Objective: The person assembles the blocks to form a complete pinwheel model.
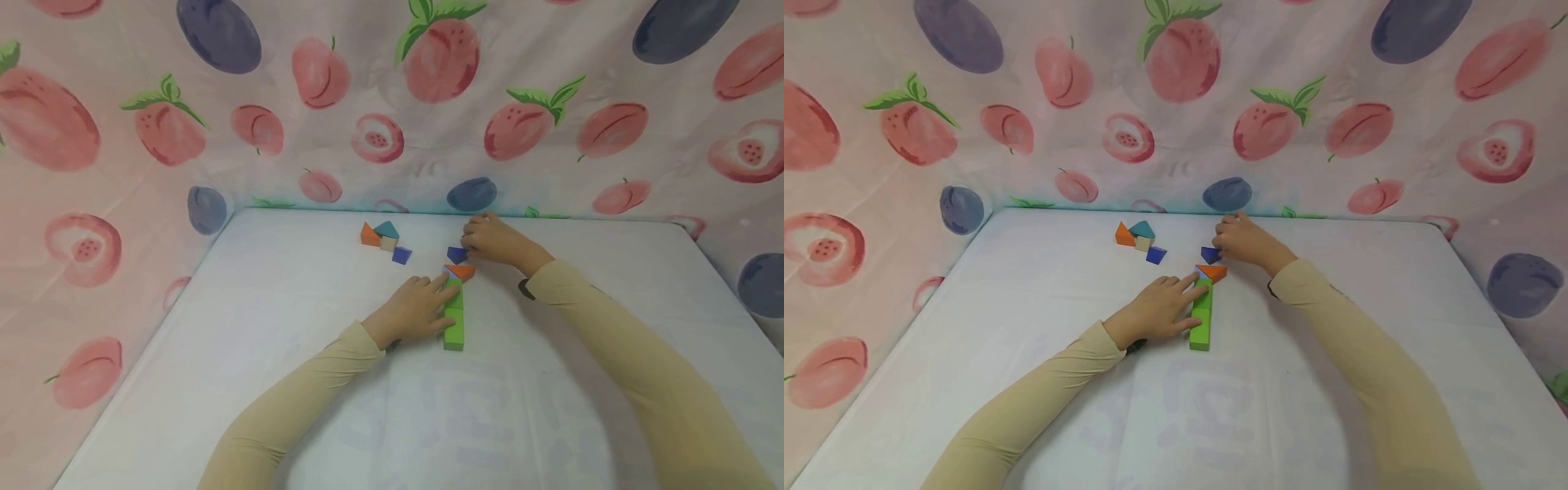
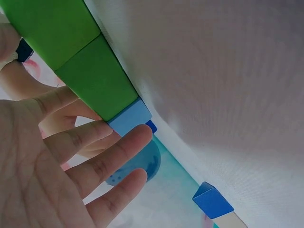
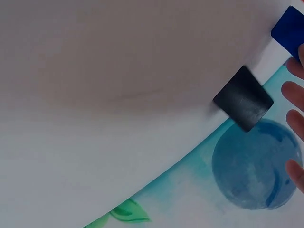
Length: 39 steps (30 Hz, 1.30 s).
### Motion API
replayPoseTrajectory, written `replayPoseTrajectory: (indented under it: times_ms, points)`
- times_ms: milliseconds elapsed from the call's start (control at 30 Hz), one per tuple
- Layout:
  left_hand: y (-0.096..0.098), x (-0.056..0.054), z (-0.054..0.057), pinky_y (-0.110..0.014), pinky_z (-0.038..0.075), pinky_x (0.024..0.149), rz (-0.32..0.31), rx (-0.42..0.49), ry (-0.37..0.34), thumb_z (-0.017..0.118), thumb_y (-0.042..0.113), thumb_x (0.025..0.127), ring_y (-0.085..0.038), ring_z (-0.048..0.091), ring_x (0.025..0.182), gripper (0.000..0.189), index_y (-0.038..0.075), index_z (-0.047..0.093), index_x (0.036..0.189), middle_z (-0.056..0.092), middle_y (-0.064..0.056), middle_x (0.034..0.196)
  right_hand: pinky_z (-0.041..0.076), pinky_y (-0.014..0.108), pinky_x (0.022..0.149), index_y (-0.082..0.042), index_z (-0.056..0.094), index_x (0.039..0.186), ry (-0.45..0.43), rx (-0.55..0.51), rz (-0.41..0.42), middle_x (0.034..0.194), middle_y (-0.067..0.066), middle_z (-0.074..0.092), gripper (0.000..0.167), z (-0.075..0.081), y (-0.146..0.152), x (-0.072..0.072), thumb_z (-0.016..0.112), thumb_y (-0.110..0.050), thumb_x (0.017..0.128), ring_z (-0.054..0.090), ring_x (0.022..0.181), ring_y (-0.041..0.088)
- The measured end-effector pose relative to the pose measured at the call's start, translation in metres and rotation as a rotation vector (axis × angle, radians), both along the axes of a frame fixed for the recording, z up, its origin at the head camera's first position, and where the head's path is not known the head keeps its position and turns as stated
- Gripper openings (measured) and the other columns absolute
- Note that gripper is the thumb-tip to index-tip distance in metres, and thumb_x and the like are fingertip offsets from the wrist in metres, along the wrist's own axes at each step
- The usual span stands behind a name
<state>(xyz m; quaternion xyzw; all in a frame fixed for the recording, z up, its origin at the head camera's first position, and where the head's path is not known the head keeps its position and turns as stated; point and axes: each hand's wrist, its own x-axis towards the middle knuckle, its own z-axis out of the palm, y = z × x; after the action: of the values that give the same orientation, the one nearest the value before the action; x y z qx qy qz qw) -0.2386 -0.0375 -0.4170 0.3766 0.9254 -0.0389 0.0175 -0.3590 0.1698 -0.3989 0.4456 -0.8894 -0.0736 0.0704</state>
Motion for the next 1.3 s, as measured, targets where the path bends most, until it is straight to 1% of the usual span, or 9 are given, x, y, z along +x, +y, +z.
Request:
replayPoseTrajectory:
  times_ms: [133, 233, 467, 767, 1033, 1300]
  points:
    - [0.000, 0.000, 0.000, -0.040, 0.041, 0.103, 0.001, 0.006, -0.001, 0.041, 0.055, 0.094, -0.027, 0.053, 0.121, 0.061, 0.021, 0.033, 0.144, 0.035, -0.011, 0.150, 0.043, 0.057, 0.091, -0.011, 0.071, 0.086, 0.011, -0.029, 0.049, 0.090, 0.006, 0.068, 0.011, -0.001, -0.005, 0.001, 0.075, -0.019, 0.078, 0.056, 0.096, 0.028]
    - [0.000, -0.001, 0.000, -0.041, 0.041, 0.103, 0.002, 0.007, -0.002, 0.041, 0.055, 0.094, -0.027, 0.053, 0.121, 0.061, 0.021, 0.033, 0.145, 0.035, -0.011, 0.150, 0.043, 0.055, 0.090, -0.012, 0.071, 0.085, 0.014, -0.039, 0.071, 0.090, 0.006, 0.068, 0.011, -0.001, -0.010, 0.002, 0.075, -0.019, 0.078, 0.056, 0.096, 0.028]
    - [0.000, -0.002, -0.002, -0.040, 0.042, 0.102, -0.003, 0.003, 0.009, 0.041, 0.055, 0.094, -0.026, 0.053, 0.120, 0.061, 0.022, 0.034, 0.144, 0.036, -0.010, 0.150, 0.041, 0.055, 0.094, -0.013, 0.071, 0.087, -0.026, -0.044, 0.062, 0.092, 0.006, 0.067, 0.009, -0.002, -0.017, 0.003, 0.073, -0.018, 0.080, 0.055, 0.098, 0.027]
    - [0.000, -0.003, -0.002, -0.040, 0.042, 0.102, -0.008, 0.001, 0.013, 0.041, 0.055, 0.094, -0.025, 0.053, 0.119, 0.060, 0.021, 0.035, 0.143, 0.036, -0.009, 0.149, 0.043, 0.055, 0.092, -0.013, 0.072, 0.088, -0.018, -0.049, 0.082, 0.093, 0.006, 0.068, 0.009, -0.001, -0.020, 0.004, 0.074, -0.016, 0.079, 0.055, 0.097, 0.027]
    - [0.000, -0.003, -0.003, -0.039, 0.044, 0.100, -0.014, -0.001, 0.030, 0.041, 0.055, 0.094, -0.025, 0.055, 0.116, 0.060, 0.021, 0.036, 0.143, 0.037, -0.010, 0.148, 0.042, 0.056, 0.095, -0.014, 0.074, 0.089, -0.032, -0.027, 0.061, 0.093, 0.006, 0.069, 0.010, -0.001, -0.021, 0.000, 0.074, -0.016, 0.080, 0.056, 0.100, 0.028]
    - [-0.001, -0.001, -0.002, -0.039, 0.044, 0.099, -0.010, 0.015, 0.014, 0.042, 0.054, 0.094, -0.026, 0.056, 0.115, 0.060, 0.021, 0.036, 0.143, 0.038, -0.011, 0.148, 0.042, 0.054, 0.097, -0.017, 0.074, 0.090, -0.011, -0.015, 0.049, 0.095, 0.005, 0.069, 0.012, -0.003, -0.018, -0.003, 0.074, -0.012, 0.078, 0.056, 0.103, 0.027]
